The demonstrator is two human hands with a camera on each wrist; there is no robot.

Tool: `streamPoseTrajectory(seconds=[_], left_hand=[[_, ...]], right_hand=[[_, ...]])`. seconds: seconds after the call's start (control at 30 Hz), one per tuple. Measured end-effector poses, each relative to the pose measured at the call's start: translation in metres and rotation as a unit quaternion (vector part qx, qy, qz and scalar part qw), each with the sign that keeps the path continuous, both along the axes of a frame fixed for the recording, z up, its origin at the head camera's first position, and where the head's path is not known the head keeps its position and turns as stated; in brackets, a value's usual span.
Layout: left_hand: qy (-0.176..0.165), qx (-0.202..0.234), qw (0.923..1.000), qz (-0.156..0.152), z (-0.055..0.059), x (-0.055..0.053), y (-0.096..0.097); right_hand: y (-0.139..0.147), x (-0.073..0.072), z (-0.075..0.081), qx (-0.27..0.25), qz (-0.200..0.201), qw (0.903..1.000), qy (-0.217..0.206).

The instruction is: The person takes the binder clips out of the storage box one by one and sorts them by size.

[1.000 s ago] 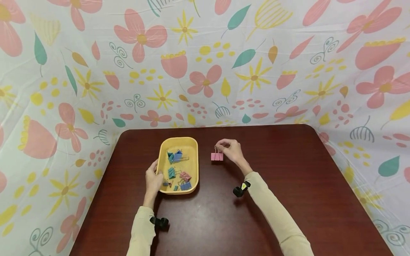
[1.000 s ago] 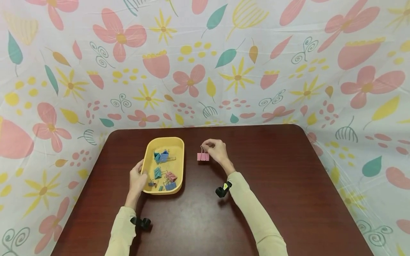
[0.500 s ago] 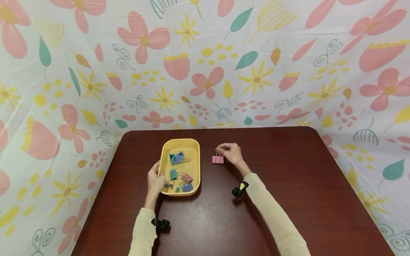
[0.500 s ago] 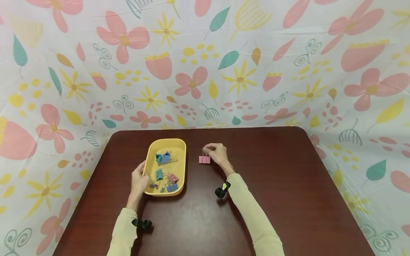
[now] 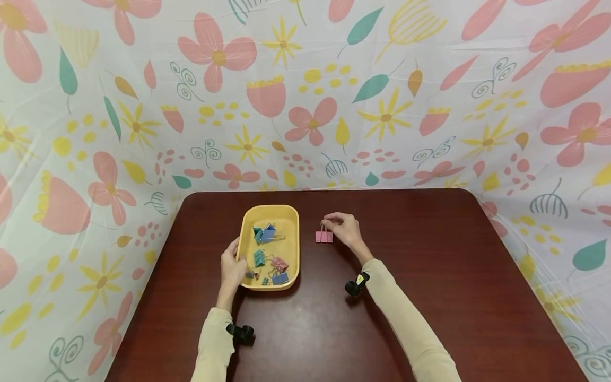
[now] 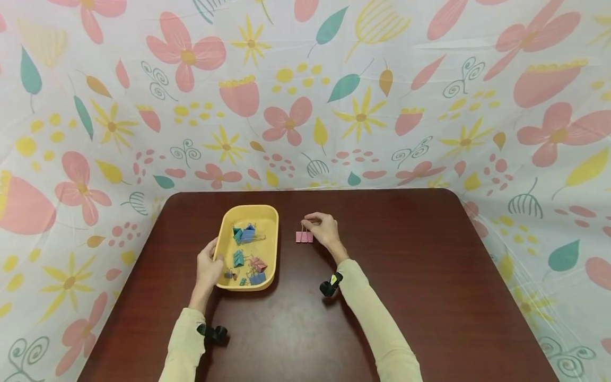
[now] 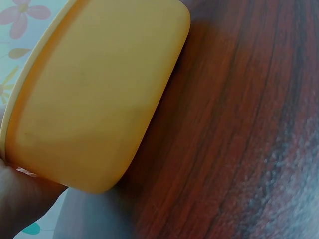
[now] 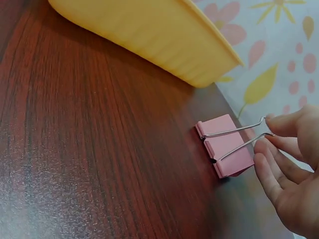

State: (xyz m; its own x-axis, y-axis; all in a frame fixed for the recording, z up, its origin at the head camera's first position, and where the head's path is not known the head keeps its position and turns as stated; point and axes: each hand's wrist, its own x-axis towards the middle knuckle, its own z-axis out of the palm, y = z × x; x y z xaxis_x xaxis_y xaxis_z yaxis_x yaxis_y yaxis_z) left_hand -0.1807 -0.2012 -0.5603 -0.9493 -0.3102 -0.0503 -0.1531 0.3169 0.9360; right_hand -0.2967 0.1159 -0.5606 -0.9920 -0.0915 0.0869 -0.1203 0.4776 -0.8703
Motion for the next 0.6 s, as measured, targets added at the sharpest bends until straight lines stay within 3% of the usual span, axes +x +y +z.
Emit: streamPoseTrajectory(seconds=[0.3,0.6], left_hand=[[0.001,-0.001,1.0,-0.001,0.001,-0.001,-0.001],[0.003,-0.003,1.0,0.001,0.0,-0.001,0.0]], right_hand=[[-0.011,0.001,0.015,-0.042,-0.034,0.9979,0.036],[-0.044,0.013,0.041,-0.083,0.009,0.9955,0.045]])
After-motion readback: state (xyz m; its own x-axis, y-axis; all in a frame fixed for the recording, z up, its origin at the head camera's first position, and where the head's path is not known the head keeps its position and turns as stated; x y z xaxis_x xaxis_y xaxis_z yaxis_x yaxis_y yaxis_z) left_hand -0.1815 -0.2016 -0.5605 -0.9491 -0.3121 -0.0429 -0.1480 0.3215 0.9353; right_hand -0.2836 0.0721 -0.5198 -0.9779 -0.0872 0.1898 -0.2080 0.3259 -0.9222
